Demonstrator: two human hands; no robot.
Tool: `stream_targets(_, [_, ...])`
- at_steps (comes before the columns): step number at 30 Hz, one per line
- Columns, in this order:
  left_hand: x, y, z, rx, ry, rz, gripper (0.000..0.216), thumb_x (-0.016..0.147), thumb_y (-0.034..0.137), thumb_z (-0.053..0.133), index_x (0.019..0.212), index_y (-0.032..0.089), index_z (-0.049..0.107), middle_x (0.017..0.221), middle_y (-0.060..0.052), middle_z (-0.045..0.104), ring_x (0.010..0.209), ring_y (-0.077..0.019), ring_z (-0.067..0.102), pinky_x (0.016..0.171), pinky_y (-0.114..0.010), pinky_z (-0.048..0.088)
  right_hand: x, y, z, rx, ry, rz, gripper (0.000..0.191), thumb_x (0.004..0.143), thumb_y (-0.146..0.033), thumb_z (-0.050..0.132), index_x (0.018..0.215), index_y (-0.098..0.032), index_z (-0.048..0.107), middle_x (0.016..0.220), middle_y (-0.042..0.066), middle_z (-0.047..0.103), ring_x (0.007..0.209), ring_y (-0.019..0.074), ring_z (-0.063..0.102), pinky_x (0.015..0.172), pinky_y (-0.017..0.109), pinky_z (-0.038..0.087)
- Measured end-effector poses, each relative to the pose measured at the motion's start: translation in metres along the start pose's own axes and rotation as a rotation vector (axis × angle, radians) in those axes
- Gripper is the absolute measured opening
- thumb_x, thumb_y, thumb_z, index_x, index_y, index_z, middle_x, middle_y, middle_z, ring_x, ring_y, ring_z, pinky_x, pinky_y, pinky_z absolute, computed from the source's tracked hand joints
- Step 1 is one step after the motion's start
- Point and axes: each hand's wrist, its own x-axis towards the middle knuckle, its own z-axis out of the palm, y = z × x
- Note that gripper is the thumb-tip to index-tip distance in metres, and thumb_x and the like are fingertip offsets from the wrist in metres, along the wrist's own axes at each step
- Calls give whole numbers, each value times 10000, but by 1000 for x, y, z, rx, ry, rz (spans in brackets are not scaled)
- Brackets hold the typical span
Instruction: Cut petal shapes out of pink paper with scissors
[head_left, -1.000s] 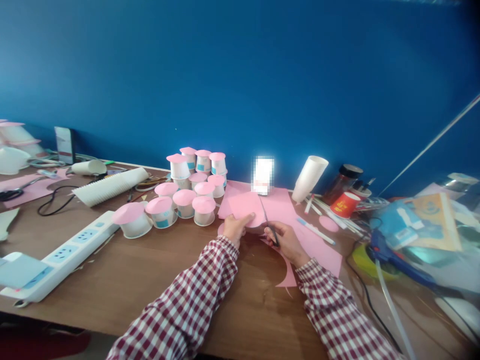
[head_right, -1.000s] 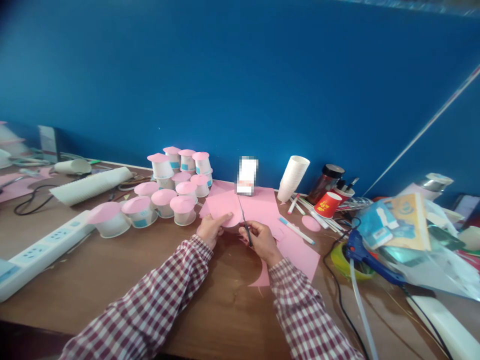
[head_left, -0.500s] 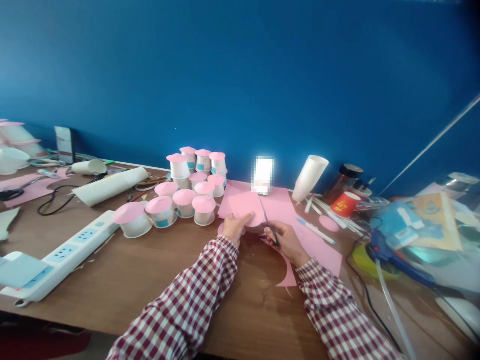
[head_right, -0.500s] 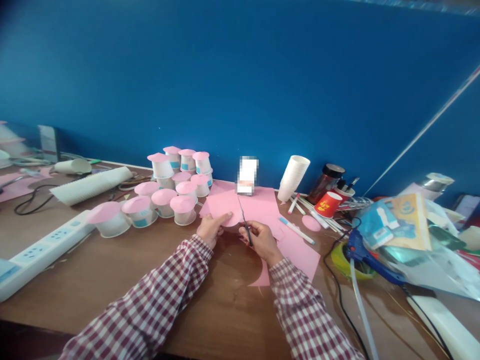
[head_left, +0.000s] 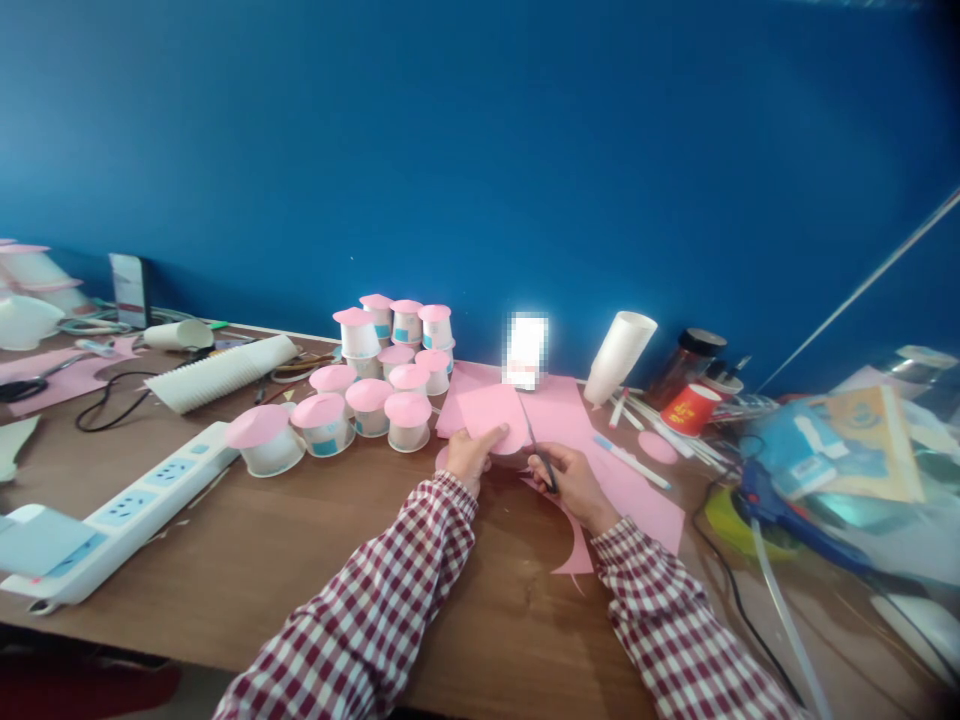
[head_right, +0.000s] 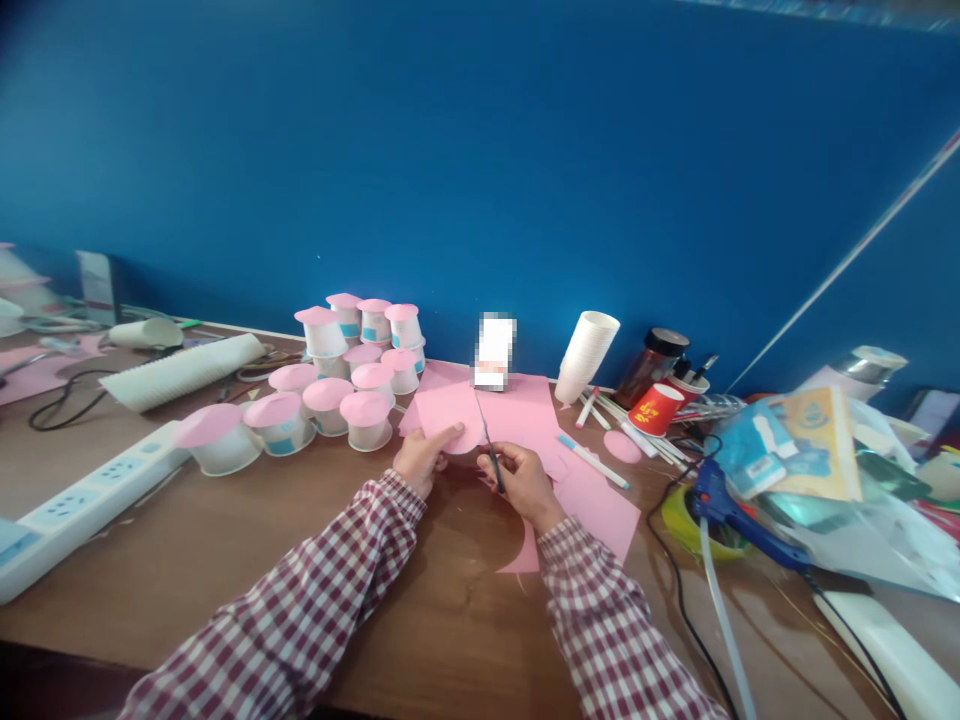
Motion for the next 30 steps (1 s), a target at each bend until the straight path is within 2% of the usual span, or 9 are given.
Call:
stream_targets(4, [-1, 0, 1, 4, -32, -2, 355, 505, 324, 796, 690, 124, 569, 458, 59, 440, 343, -25, 296, 308, -180, 184, 0, 0, 0, -4, 2, -2, 368, 705, -438, 686, 928, -148, 652, 552, -41, 509, 462, 74, 446, 441, 196, 369])
stream_targets(14, [-3, 4, 0, 22, 3, -31, 346, 519, 310, 792, 705, 118, 572, 464, 56, 435, 350, -29, 305, 319, -182, 198, -1, 0, 1, -15, -21, -13, 355, 734, -405, 670, 967, -140, 636, 576, -43, 509, 489, 70, 467, 454, 189, 377])
stream_targets(30, [1, -1, -1, 17, -33, -37, 346, 522, 296, 788, 731, 107, 588, 481, 48, 448, 360, -34, 316, 318, -183, 198, 0, 1, -1, -24, -8, -9, 344, 723, -405, 676, 947, -147, 636, 577, -36, 539, 466, 67, 474, 426, 182, 368])
